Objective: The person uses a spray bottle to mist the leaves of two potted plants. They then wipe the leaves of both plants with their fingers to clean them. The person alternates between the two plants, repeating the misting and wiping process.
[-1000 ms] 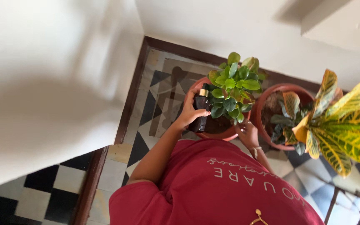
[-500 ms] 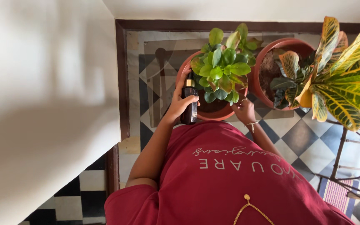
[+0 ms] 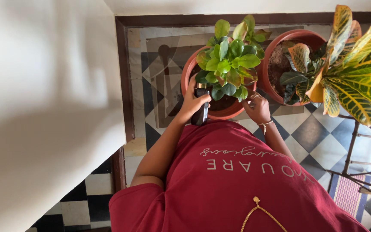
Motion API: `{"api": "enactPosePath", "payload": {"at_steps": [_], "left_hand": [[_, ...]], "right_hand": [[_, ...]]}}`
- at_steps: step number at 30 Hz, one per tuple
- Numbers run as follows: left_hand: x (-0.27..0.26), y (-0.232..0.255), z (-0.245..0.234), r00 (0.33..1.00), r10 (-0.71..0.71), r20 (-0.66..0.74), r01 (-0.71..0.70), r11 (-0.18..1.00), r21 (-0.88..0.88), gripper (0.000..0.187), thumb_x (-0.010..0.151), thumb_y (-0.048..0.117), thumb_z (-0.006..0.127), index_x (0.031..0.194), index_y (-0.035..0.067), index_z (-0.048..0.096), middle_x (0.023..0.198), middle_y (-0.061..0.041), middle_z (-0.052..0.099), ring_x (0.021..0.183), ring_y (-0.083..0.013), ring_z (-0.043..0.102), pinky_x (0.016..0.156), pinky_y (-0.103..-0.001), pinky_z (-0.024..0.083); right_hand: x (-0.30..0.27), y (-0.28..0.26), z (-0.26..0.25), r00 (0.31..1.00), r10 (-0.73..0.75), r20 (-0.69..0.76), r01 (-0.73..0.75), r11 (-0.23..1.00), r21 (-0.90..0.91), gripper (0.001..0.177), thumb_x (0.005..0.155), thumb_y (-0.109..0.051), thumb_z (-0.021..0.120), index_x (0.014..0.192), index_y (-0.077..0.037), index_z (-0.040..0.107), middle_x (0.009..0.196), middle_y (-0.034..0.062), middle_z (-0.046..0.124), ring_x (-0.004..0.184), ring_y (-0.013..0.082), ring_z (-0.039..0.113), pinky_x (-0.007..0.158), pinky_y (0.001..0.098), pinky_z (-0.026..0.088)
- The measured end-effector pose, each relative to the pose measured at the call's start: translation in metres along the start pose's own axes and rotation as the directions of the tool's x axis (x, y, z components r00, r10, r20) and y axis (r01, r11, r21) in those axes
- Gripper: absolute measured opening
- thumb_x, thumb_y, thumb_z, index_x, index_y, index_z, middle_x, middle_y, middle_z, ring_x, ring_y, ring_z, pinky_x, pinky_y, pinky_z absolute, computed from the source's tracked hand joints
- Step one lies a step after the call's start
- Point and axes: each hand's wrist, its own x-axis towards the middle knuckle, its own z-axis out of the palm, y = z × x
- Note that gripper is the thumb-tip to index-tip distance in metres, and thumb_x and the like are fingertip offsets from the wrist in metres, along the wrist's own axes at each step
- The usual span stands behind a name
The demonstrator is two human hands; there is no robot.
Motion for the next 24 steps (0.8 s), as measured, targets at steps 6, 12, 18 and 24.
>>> {"api": "enactPosePath", "payload": {"at_steps": [6, 12, 18, 24], "left_hand": [[0.006, -0.010, 0.000, 0.998, 0.056, -0.013, -0.054, 0.995, 0.087, 0.084, 0.078, 0.001, 0.069, 0.154, 0.012, 0.034, 0.097, -0.011, 0.065, 0.067, -0.0171, 0.068, 0.058, -0.033, 0.060], [0.012, -0.017, 0.004, 0.998, 0.066, -0.025, -0.064, 0.995, 0.073, 0.074, 0.079, 0.000, 0.070, 0.147, 0.005, 0.041, 0.101, -0.011, 0.067, 0.071, -0.0166, 0.069, 0.060, -0.032, 0.061], [0.007, -0.008, 0.004, 0.997, 0.065, -0.047, -0.047, 0.947, 0.317, 0.073, 0.079, 0.002, 0.073, 0.146, 0.005, 0.044, 0.094, -0.014, 0.072, 0.065, -0.0150, 0.069, 0.060, -0.030, 0.058], [0.009, 0.001, 0.010, 0.994, 0.081, -0.080, -0.044, 0.922, 0.385, 0.073, 0.079, 0.006, 0.079, 0.142, 0.004, 0.044, 0.111, -0.008, 0.069, 0.066, -0.0164, 0.073, 0.058, -0.030, 0.060]], "right_hand": [[-0.002, -0.028, -0.018, 1.000, -0.025, 0.014, 0.025, 0.999, -0.031, 0.011, 0.090, -0.006, 0.075, 0.095, 0.003, 0.069, 0.097, 0.0157, 0.071, 0.081, 0.0268, 0.074, 0.067, 0.0344, 0.058], [0.003, -0.063, -0.043, 0.998, -0.068, 0.009, 0.069, 0.995, -0.070, 0.011, 0.092, -0.004, 0.074, 0.100, 0.001, 0.070, 0.097, 0.0145, 0.072, 0.083, 0.0264, 0.074, 0.069, 0.0355, 0.058], [0.012, -0.115, -0.083, 0.973, -0.228, -0.020, 0.223, 0.963, -0.153, 0.011, 0.093, -0.002, 0.076, 0.104, -0.001, 0.073, 0.100, 0.0126, 0.074, 0.088, 0.0252, 0.074, 0.075, 0.0359, 0.059], [0.018, -0.170, -0.129, 0.949, -0.305, -0.081, 0.286, 0.940, -0.188, 0.012, 0.094, 0.000, 0.077, 0.104, -0.004, 0.074, 0.105, 0.0104, 0.075, 0.092, 0.0228, 0.074, 0.078, 0.0348, 0.059]]}}
